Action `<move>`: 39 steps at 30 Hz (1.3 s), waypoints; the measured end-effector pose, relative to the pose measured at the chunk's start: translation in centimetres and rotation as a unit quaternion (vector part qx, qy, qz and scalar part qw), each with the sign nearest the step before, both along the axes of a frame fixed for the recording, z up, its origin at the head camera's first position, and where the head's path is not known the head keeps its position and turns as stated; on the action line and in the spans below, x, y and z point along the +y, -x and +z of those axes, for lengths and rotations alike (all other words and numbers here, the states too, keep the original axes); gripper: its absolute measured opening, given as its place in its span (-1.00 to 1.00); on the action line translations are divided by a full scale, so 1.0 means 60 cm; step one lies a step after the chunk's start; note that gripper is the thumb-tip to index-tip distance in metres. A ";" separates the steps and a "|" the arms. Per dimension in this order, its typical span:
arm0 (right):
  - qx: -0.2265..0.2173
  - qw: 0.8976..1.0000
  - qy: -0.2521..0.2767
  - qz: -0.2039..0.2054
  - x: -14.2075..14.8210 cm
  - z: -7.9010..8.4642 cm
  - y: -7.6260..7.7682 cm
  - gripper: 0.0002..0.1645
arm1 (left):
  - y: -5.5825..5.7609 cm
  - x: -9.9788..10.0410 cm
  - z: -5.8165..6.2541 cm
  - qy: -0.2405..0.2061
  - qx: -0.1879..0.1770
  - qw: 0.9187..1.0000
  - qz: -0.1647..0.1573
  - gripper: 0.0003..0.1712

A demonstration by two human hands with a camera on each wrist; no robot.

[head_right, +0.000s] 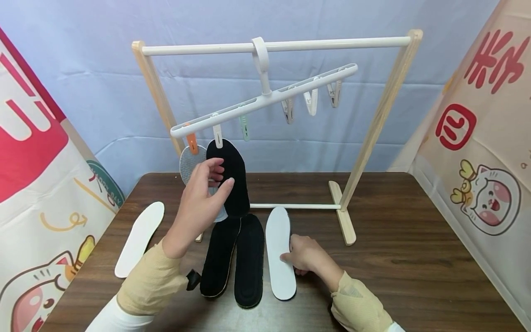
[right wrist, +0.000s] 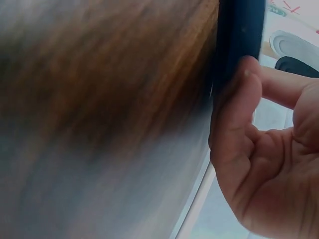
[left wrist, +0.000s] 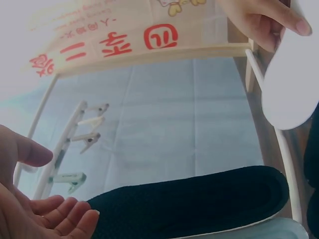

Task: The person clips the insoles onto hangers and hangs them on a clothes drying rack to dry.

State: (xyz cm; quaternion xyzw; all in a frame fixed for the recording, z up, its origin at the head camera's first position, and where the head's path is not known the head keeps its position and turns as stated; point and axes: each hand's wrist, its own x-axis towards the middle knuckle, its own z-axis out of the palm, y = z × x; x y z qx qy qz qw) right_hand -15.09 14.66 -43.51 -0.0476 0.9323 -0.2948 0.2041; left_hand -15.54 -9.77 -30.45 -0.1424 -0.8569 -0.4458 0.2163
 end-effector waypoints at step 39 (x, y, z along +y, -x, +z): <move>0.060 0.998 0.036 0.003 0.019 0.007 -0.009 -0.74 | 0.069 0.041 0.069 -0.112 -0.134 0.980 -0.093 -0.25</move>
